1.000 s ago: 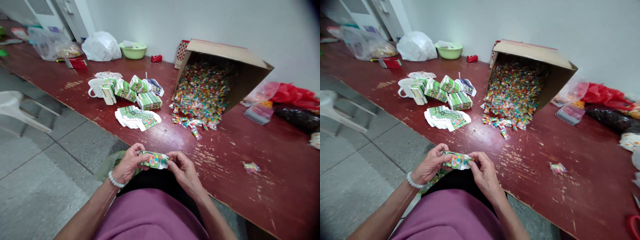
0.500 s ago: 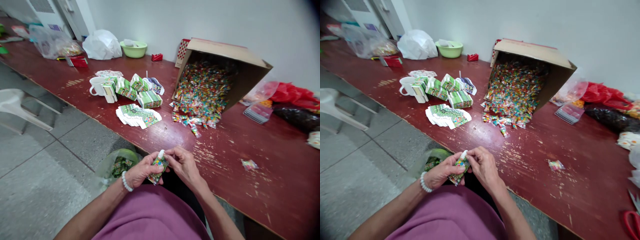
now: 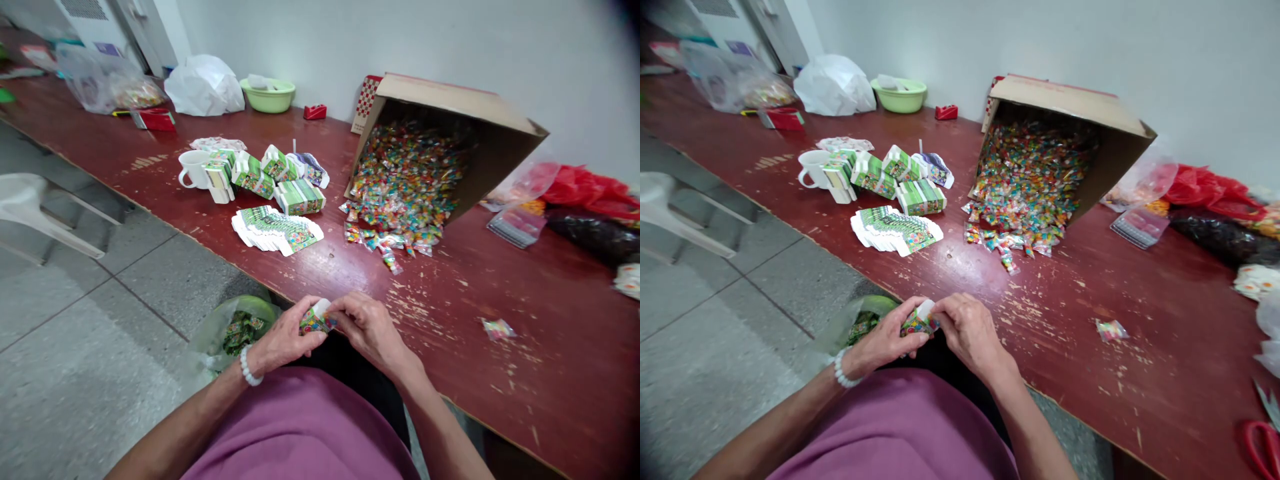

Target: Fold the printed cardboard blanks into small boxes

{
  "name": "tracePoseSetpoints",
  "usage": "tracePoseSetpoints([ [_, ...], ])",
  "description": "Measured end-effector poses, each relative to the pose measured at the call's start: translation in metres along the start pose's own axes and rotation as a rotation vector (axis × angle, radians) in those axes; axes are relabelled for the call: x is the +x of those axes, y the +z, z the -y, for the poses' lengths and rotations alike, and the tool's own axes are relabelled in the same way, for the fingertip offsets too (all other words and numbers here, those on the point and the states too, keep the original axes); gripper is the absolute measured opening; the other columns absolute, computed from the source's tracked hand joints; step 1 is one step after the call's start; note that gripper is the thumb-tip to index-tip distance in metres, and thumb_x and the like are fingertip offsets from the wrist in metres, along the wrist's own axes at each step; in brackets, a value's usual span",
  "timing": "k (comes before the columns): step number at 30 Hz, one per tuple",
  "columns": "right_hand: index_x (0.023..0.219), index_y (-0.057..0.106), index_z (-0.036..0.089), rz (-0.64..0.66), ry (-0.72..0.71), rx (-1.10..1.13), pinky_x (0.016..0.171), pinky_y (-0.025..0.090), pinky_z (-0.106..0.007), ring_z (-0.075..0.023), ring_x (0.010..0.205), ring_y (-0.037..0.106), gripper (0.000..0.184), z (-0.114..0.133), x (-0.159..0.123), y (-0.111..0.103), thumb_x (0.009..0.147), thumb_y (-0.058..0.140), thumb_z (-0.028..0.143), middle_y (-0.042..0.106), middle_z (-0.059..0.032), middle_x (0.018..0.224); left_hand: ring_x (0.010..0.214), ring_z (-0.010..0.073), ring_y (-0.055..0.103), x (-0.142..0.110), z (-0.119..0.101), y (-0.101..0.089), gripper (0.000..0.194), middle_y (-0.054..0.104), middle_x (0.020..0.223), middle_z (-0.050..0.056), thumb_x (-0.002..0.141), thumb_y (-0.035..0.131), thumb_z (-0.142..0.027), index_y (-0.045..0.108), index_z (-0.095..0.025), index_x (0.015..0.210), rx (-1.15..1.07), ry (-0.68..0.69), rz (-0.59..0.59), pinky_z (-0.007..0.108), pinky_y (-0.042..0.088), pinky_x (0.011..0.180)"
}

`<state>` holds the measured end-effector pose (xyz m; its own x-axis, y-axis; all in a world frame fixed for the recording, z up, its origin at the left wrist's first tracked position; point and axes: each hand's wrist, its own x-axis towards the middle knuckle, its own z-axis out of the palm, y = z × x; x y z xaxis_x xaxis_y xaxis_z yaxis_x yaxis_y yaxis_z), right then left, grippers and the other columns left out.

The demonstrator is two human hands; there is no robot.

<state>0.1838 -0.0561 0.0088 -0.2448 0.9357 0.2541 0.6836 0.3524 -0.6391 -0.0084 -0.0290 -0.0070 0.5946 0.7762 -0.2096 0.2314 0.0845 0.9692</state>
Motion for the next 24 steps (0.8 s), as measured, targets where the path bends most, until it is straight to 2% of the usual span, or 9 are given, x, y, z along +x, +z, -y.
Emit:
tracePoseSetpoints([
  [2, 0.088, 0.071, 0.022, 0.029, -0.027, -0.01, 0.067, 0.044, -0.028, -0.0182, 0.072, 0.063, 0.017, 0.005, 0.002, 0.001, 0.094, 0.056, 0.023, 0.07, -0.0037, 0.078, 0.055, 0.0091, 0.055, -0.001, -0.002, 0.002, 0.036, 0.058, 0.083, -0.002, 0.078, 0.065, -0.019, 0.058, -0.021, 0.114, 0.01, 0.022, 0.004, 0.02, 0.047, 0.052],
  [5, 0.093, 0.07, 0.022, -0.035, 0.037, 0.094, 0.066, 0.046, -0.026, -0.0165, 0.07, 0.066, 0.014, 0.011, 0.005, 0.007, 0.094, 0.056, 0.024, 0.072, -0.0027, 0.081, 0.057, 0.0103, 0.057, -0.001, -0.004, 0.005, 0.039, 0.06, 0.081, -0.001, 0.079, 0.064, -0.019, 0.057, -0.021, 0.118, -0.11, -0.004, 0.051, 0.021, 0.047, 0.054],
  [8, 0.101, 0.067, 0.023, -0.217, 0.145, 0.19, 0.066, 0.049, -0.026, -0.0156, 0.068, 0.065, 0.015, 0.01, 0.004, 0.011, 0.094, 0.054, 0.026, 0.071, -0.0022, 0.083, 0.055, 0.0114, 0.059, 0.0, -0.003, 0.005, 0.037, 0.064, 0.084, 0.001, 0.082, 0.064, -0.031, 0.057, -0.019, 0.117, -0.402, -0.077, 0.047, 0.022, 0.048, 0.052],
  [10, 0.1, 0.067, 0.023, -0.356, 0.171, 0.184, 0.069, 0.05, -0.029, -0.0175, 0.073, 0.064, 0.016, 0.008, 0.001, 0.012, 0.094, 0.054, 0.027, 0.069, -0.0039, 0.085, 0.053, 0.013, 0.061, 0.002, -0.001, 0.003, 0.038, 0.067, 0.084, 0.005, 0.086, 0.059, -0.044, 0.06, -0.017, 0.112, -0.595, -0.141, 0.003, 0.023, 0.048, 0.049],
  [12, 0.095, 0.068, 0.023, -0.426, 0.182, 0.21, 0.072, 0.05, -0.031, -0.0192, 0.079, 0.062, 0.014, 0.006, -0.002, 0.014, 0.092, 0.056, 0.029, 0.067, -0.0052, 0.089, 0.049, 0.0155, 0.063, 0.005, 0.002, 0.002, 0.047, 0.069, 0.079, 0.007, 0.088, 0.051, -0.056, 0.062, -0.015, 0.107, -0.73, -0.201, -0.038, 0.025, 0.048, 0.046],
  [14, 0.092, 0.07, 0.024, -0.405, 0.204, 0.313, 0.07, 0.05, -0.03, -0.0187, 0.08, 0.062, 0.011, 0.007, -0.007, 0.021, 0.09, 0.06, 0.03, 0.065, -0.0049, 0.09, 0.046, 0.0166, 0.063, 0.008, 0.004, 0.002, 0.049, 0.07, 0.075, 0.008, 0.088, 0.05, -0.058, 0.064, -0.013, 0.102, -0.822, -0.23, -0.07, 0.025, 0.048, 0.042],
  [17, 0.094, 0.073, 0.025, -0.358, 0.217, 0.451, 0.066, 0.05, -0.027, -0.0166, 0.077, 0.062, 0.011, 0.011, -0.013, 0.037, 0.089, 0.063, 0.028, 0.063, -0.0039, 0.088, 0.044, 0.0152, 0.062, 0.01, 0.006, 0.003, 0.04, 0.07, 0.071, 0.005, 0.086, 0.058, -0.051, 0.065, -0.013, 0.096, -0.894, -0.243, -0.139, 0.025, 0.05, 0.041],
  [21, 0.093, 0.075, 0.025, -0.375, 0.178, 0.454, 0.064, 0.05, -0.026, -0.0158, 0.076, 0.061, 0.013, 0.015, -0.014, 0.049, 0.09, 0.062, 0.026, 0.062, -0.004, 0.085, 0.044, 0.0132, 0.06, 0.008, 0.003, 0.007, 0.038, 0.068, 0.067, 0.002, 0.08, 0.068, -0.046, 0.066, -0.012, 0.096, -0.875, -0.21, -0.256, 0.024, 0.05, 0.04],
  [24, 0.093, 0.073, 0.024, -0.405, 0.17, 0.462, 0.067, 0.051, -0.028, -0.0166, 0.078, 0.063, 0.01, 0.015, -0.012, 0.047, 0.089, 0.064, 0.024, 0.065, -0.0045, 0.087, 0.046, 0.0137, 0.061, 0.005, 0.001, 0.009, 0.04, 0.067, 0.07, 0.002, 0.078, 0.071, -0.048, 0.066, -0.013, 0.099, -0.846, -0.193, -0.272, 0.025, 0.051, 0.041],
])
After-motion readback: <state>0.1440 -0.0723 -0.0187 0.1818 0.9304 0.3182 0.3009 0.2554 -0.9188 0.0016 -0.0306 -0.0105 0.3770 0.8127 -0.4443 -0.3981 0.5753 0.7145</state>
